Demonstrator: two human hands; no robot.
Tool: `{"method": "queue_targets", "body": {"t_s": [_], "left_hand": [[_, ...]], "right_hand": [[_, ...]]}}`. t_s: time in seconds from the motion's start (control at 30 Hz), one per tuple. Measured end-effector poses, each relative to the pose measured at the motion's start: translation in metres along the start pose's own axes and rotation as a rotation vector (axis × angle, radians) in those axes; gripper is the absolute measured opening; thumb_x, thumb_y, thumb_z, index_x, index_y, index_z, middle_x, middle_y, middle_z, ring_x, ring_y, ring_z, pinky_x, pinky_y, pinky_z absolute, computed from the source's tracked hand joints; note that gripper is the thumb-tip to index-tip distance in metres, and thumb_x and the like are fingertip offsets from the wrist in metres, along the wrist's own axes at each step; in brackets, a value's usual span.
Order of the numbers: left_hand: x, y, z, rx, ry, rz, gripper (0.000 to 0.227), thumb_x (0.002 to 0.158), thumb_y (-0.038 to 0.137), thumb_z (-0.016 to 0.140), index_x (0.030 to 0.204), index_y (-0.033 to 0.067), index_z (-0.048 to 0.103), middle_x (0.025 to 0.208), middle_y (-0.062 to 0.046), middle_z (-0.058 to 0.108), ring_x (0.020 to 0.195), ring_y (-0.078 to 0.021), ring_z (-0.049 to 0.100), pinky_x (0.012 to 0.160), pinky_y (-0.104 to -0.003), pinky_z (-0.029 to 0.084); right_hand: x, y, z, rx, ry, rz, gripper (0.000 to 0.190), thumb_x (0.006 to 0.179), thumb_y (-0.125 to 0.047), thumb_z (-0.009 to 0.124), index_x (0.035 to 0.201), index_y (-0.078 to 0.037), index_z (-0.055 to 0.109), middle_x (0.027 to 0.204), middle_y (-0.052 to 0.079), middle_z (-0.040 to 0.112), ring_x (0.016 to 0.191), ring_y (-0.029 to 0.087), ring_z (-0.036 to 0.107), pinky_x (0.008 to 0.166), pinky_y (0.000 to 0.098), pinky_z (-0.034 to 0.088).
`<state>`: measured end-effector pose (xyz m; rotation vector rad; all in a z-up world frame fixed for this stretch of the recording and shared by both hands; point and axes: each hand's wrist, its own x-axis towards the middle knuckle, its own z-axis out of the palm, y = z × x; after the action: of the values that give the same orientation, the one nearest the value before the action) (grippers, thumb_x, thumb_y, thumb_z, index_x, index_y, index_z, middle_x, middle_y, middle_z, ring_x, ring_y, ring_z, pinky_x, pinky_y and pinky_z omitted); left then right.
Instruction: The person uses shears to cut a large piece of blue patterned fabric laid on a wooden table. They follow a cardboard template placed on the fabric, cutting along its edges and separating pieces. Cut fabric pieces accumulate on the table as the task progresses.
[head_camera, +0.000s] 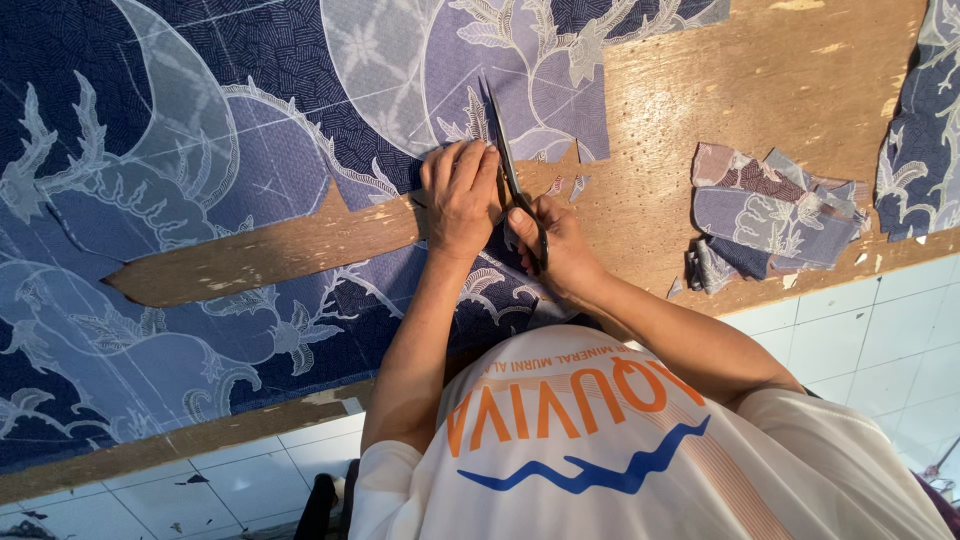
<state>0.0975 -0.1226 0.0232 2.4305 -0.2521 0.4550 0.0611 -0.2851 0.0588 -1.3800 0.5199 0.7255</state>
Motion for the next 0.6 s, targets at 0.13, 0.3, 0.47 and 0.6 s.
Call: {"method": "queue_targets", "body": {"t_s": [0.13,0.3,0.47,0.6], "left_hand": [[-0.002,-0.001,0.001,-0.009,-0.009,-0.008,0.027,0.090,0.008,0.069,0.116,-0.0007,0.071,0.120,-0.010,0.066,0.117,-0.0289,0.060,0.106,-0.048,0.044],[-0.001,-0.002,0.002,-0.002,-0.002,-0.007,0.026,0.092,0.006,0.069,0.117,-0.0006,0.071,0.119,-0.010,0.066,0.116,-0.0283,0.060,0.106,-0.048,0.044],[0.000,0.000,0.002,-0.008,0.006,-0.014,0.025,0.091,0.008,0.070,0.115,-0.0004,0.071,0.117,-0.009,0.066,0.115,-0.0287,0.060,0.105,-0.049,0.044],[0.001,0.000,0.001,-0.017,0.014,-0.011,0.026,0.090,0.007,0.069,0.114,-0.0011,0.069,0.115,-0.011,0.064,0.113,-0.0300,0.061,0.105,-0.050,0.044]], "right_hand": [[-0.001,0.000,0.001,-0.039,0.014,0.001,0.043,0.092,-0.046,0.073,0.093,-0.007,0.054,0.065,0.001,0.055,0.049,0.008,0.050,0.042,0.0233,0.043],[0.001,0.001,0.001,0.011,0.014,-0.001,0.043,0.092,-0.045,0.072,0.093,-0.007,0.054,0.066,0.001,0.055,0.049,0.008,0.050,0.041,0.0230,0.042],[0.001,0.001,0.000,0.016,-0.013,0.015,0.042,0.092,-0.044,0.073,0.093,-0.007,0.053,0.064,0.001,0.054,0.046,0.009,0.049,0.040,0.0238,0.042],[-0.001,0.004,-0.010,0.091,-0.061,0.016,0.042,0.093,-0.042,0.073,0.092,-0.006,0.052,0.061,0.004,0.054,0.044,0.011,0.049,0.040,0.0244,0.041]]}}
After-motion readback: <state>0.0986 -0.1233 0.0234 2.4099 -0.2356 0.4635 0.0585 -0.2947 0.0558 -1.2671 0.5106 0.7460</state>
